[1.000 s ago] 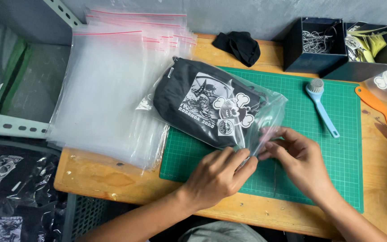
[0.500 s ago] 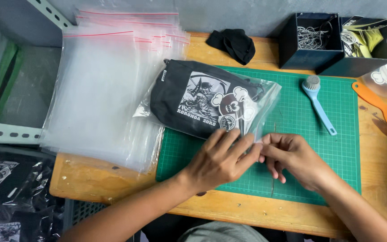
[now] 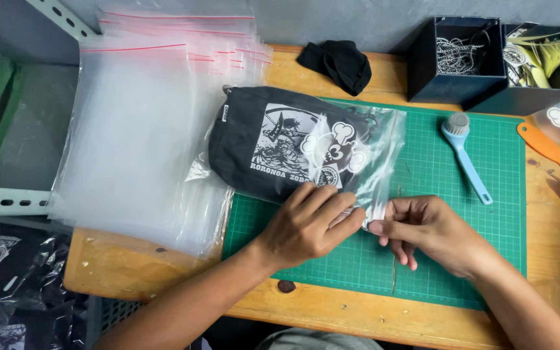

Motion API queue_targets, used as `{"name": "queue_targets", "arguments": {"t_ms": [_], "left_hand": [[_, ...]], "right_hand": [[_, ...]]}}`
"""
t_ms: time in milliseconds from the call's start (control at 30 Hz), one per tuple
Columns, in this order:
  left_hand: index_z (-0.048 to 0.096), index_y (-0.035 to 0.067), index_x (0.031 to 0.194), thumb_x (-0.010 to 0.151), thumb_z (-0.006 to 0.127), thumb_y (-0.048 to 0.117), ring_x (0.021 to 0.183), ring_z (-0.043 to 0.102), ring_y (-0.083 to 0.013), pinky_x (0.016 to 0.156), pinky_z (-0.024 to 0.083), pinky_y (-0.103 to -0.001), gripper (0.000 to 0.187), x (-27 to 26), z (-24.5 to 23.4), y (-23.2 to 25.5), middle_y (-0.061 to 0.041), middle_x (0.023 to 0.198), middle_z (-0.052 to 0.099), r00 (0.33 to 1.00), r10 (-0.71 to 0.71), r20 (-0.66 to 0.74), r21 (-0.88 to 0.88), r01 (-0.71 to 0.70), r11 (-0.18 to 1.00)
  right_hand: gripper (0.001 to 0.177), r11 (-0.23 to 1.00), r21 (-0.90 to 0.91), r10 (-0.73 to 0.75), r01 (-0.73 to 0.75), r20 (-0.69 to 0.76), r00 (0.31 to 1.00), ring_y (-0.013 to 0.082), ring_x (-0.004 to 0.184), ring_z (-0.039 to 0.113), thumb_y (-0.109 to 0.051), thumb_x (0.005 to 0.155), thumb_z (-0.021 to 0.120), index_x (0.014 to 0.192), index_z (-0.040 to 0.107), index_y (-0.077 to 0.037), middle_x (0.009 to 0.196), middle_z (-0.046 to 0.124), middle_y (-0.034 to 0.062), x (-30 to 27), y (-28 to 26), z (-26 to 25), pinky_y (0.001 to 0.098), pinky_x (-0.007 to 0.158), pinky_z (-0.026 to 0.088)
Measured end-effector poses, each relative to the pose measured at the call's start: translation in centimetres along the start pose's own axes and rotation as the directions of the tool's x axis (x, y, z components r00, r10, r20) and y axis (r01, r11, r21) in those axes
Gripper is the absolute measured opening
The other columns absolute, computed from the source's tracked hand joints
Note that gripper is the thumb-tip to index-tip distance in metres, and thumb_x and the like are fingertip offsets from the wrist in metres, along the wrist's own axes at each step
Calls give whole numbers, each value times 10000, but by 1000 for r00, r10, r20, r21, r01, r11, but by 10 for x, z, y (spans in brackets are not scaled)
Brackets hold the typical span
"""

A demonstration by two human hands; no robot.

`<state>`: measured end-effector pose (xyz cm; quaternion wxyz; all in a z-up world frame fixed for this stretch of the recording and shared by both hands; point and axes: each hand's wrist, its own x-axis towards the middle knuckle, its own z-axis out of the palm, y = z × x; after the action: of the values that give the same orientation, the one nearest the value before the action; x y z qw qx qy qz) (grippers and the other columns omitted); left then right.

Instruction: The person attaches a bear-shaped keychain to a small black pouch, then places the pouch and keychain into a clear plastic bag. They seal the bag and place it into a larger plastic bag.

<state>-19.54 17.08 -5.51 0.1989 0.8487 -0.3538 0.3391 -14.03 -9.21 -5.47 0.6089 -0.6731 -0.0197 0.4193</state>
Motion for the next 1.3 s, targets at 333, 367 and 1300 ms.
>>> {"name": "queue_targets", "arguments": {"t_ms": [333, 367, 1300], "left_hand": [[690, -38, 1125, 1148, 716, -95, 967, 640, -327, 884, 614, -439, 67, -1, -13, -20, -180, 1115, 637, 996, 12, 92, -261, 13, 965], [679, -50, 1085, 1149, 689, -112, 934, 617, -317, 842, 592, -424, 90, -1, -16, -22, -160, 1064, 607, 996, 34, 84, -275, -10, 961], [685, -34, 962, 1119, 697, -137, 901, 623, -316, 786, 556, -418, 188, -3, -17, -20, -136, 982, 631, 996, 27, 88, -255, -4, 967]], "right_hand": [[259, 999, -10, -48, 49, 70, 996, 202, 461, 688, -108, 1011, 835, 812, 763, 42, 655, 753, 148, 2, 15, -10, 336, 367, 535], [247, 999, -9, -30, 30, 63, 998, 215, 458, 686, -84, 1017, 821, 817, 745, 41, 658, 729, 153, 2, 16, -11, 350, 375, 541], [281, 999, 11, -47, 47, -40, 998, 259, 441, 707, -154, 1057, 773, 852, 761, 37, 570, 754, 194, 0, 4, -9, 361, 410, 590]]}}
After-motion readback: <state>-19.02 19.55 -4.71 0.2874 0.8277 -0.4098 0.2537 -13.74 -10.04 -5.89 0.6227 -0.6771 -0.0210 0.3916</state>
